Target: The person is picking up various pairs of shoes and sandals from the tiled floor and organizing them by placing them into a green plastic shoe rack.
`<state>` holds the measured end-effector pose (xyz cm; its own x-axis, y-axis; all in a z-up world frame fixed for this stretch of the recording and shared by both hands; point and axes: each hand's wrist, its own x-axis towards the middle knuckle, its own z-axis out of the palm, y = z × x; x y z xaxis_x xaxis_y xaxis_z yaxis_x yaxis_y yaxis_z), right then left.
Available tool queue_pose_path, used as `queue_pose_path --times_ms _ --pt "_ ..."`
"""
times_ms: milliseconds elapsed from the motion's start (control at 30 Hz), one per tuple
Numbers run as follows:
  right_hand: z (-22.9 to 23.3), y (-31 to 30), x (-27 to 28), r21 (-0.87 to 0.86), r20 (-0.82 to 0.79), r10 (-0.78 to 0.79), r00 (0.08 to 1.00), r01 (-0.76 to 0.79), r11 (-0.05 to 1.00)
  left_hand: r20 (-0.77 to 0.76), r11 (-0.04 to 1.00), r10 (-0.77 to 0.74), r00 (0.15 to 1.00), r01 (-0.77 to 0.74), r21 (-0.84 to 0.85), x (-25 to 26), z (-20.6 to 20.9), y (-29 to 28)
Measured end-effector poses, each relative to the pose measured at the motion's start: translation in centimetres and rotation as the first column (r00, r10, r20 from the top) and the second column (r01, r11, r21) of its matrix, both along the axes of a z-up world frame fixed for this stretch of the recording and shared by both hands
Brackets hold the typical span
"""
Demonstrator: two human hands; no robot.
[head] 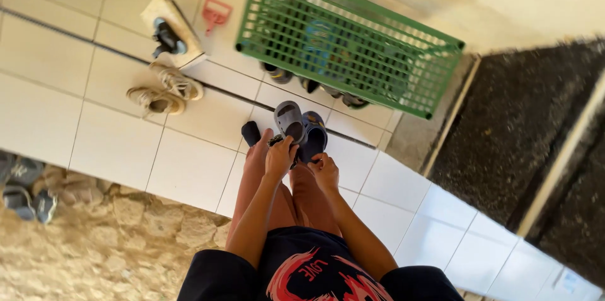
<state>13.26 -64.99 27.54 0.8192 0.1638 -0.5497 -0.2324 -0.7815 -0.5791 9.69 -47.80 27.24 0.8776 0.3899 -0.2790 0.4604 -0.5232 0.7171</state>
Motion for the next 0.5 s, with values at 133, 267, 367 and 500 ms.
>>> queue_pose_path --times_ms 133,267,367,500 --pt "0.1 4.7 1.4 -0.017 -0.088 0.185 0.979 -0.187 0.982 -0.039 0.994 0.105 0.994 -0.106 -0.008 -2.2 1.0 4.8" --pt "-1.9 10.9 3.1 -0.003 -0.089 0.413 0.906 -0.415 0.91 -0.223 0.995 0.097 0.97 -0.089 0.047 -3.5 1.4 10.0" --pt "-2.8 16.9 3.8 -0.016 -0.12 0.507 0.854 -0.512 0.859 -0.297 0.991 0.113 0.948 -0.084 0.109 -4.9 -2.5 13.8" --pt "-3.5 25.2 4.0 -0.052 -0.168 0.521 0.837 -0.535 0.843 -0.207 0.972 0.171 0.963 -0.13 0.195 -5.4 -5.2 19.5"
